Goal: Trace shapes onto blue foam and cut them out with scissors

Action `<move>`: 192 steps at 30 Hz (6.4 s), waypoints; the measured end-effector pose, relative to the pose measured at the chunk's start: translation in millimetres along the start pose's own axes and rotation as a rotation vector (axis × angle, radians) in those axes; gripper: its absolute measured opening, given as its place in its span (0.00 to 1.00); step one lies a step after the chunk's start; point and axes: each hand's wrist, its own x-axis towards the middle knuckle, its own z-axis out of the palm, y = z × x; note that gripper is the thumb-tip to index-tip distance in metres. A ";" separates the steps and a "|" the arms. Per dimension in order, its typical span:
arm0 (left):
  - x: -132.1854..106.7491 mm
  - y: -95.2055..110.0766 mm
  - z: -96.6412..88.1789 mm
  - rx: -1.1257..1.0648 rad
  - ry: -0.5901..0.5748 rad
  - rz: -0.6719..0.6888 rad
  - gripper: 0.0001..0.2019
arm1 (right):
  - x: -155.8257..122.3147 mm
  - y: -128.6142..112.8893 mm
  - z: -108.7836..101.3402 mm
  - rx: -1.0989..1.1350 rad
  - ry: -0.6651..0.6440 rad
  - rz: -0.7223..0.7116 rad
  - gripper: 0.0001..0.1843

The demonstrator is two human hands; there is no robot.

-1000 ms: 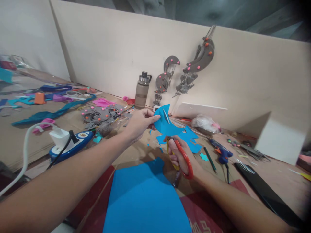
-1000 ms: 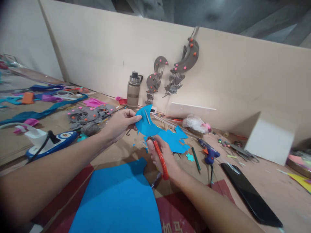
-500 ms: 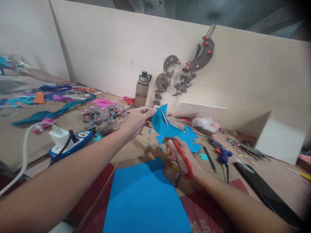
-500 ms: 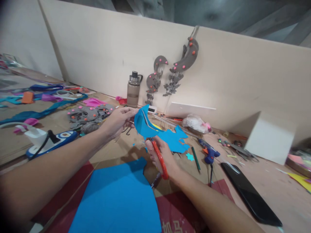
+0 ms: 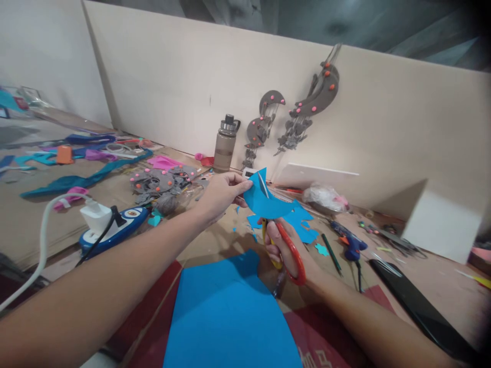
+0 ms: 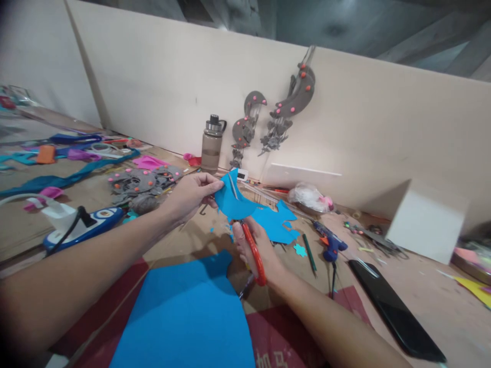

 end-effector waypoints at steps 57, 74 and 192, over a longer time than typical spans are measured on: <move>-2.8 4.6 0.5 0.082 -0.052 0.021 0.09 | -0.6 1.5 -0.5 -0.007 0.027 -0.006 0.32; -0.5 6.1 -6.3 0.220 -0.021 0.098 0.17 | 1.3 7.6 -2.2 -0.035 0.001 0.003 0.30; -14.9 5.7 16.2 -0.133 -0.023 -0.175 0.12 | -2.6 9.0 2.7 -0.157 0.089 -0.033 0.25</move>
